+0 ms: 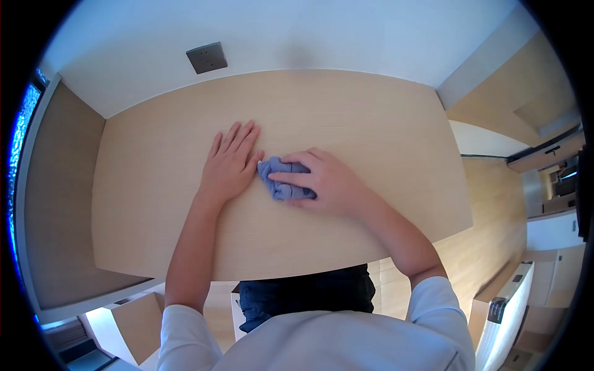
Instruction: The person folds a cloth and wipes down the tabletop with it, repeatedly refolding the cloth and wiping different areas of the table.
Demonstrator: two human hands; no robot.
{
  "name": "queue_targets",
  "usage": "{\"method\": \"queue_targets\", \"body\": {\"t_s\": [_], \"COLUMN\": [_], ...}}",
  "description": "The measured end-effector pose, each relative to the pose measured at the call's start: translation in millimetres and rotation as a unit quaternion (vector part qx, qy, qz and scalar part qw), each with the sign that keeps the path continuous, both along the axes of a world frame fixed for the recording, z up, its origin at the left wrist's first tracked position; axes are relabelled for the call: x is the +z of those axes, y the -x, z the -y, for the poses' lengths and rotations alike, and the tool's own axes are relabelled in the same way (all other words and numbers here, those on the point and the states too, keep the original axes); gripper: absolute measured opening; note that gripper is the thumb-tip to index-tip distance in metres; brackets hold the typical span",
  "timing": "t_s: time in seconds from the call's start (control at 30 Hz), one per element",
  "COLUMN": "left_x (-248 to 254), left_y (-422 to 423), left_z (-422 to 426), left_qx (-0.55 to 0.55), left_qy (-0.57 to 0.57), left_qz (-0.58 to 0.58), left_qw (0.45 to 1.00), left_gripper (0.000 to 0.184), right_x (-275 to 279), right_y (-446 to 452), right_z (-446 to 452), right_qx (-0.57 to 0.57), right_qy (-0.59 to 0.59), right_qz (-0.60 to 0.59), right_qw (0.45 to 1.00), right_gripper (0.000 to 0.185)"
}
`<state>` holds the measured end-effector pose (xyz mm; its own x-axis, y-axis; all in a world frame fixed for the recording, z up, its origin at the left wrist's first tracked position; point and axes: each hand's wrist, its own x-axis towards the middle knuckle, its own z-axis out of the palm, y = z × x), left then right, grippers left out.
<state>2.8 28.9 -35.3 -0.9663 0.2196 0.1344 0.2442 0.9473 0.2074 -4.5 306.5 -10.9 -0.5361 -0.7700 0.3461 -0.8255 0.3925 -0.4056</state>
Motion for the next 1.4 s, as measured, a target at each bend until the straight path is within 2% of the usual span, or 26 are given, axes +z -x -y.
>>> {"method": "queue_targets", "body": {"t_s": [0.27,0.47,0.57,0.67,0.87,1.07,1.17,1.27,1.37,1.4], "left_x": [-4,-4,-1,-1,-3,-9,-8,-5,-4,-4], "left_y": [-1,2,-1,0,0,3,2,1,2,2], "left_z": [1,3,0,0,-1,5,6,3,2,2], "left_qx": [0.001,0.006,0.008,0.008,0.005,-0.004,-0.008,-0.006,-0.003,-0.002], "left_qy": [0.007,0.009,0.004,0.000,0.003,0.013,0.011,0.007,0.007,0.006], "left_qz": [-0.004,0.000,0.002,0.003,-0.004,-0.016,-0.021,-0.014,-0.007,-0.006], "left_qw": [1.000,1.000,1.000,1.000,1.000,1.000,1.000,1.000,1.000,1.000], "left_gripper": [0.060,0.061,0.061,0.061,0.062,0.061,0.061,0.061,0.061,0.061], "right_x": [5,-7,-5,-18,3,9,3,7,10,10], "right_y": [9,47,56,57,28,0,-3,-5,0,5], "right_z": [-4,-32,-45,-43,-24,1,4,4,1,-2], "right_qx": [-0.057,-0.280,-0.303,-0.295,-0.222,-0.072,0.028,0.028,-0.012,-0.064], "right_qy": [-0.014,0.042,0.041,0.026,0.000,0.018,0.045,0.020,0.010,0.008], "right_qz": [0.051,0.037,0.067,-0.005,0.014,0.033,0.056,0.037,0.063,0.059], "right_qw": [0.997,0.958,0.950,0.955,0.975,0.997,0.997,0.999,0.998,0.996], "right_gripper": [0.056,0.055,0.054,0.054,0.046,0.037,0.040,0.047,0.051,0.051]}}
